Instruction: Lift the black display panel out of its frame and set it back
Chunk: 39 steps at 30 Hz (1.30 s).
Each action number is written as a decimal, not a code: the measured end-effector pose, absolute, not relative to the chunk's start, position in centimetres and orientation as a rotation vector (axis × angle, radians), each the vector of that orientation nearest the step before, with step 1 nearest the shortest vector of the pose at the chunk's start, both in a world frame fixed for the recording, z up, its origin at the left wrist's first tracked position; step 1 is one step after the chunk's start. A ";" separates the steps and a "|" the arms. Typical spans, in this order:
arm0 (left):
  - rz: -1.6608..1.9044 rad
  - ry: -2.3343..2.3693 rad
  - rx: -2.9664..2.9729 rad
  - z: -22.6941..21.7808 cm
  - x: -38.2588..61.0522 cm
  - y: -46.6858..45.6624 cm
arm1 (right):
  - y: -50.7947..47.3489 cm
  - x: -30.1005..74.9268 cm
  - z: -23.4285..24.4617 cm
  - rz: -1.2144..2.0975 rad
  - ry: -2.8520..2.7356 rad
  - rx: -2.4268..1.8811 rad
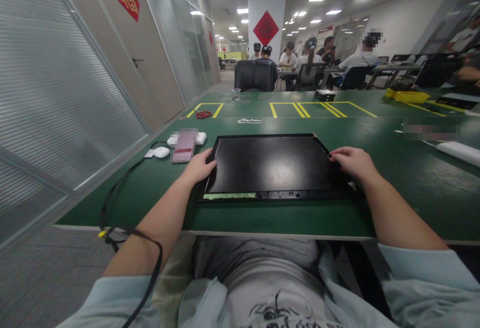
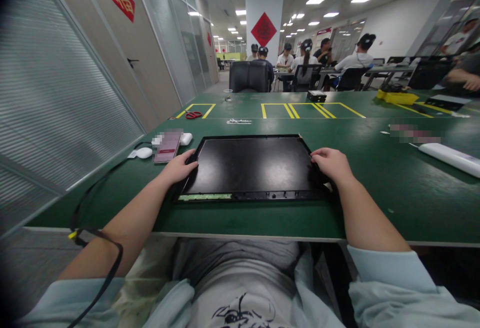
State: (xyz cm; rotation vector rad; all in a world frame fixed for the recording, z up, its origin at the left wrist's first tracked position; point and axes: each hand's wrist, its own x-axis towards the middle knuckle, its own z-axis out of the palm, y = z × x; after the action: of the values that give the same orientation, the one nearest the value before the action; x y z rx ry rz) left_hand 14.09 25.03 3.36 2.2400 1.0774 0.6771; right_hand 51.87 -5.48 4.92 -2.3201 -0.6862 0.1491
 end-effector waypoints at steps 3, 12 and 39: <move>0.688 1.072 2.140 3.2 14.0 25.1 | -5.5 51.8 5.0 0.148 -0.689 -2.315; 0.787 0.860 1.691 2.8 14.5 25.5 | -5.4 52.6 4.3 0.126 -0.705 -2.283; 0.842 0.939 1.000 5.5 15.4 23.6 | -5.3 52.2 4.5 0.148 -0.690 -2.290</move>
State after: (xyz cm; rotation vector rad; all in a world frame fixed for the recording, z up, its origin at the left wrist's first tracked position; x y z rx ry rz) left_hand 15.38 23.58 5.51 1.0004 0.9388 0.8421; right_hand 52.16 -5.25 4.49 -2.2897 -0.6899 0.1478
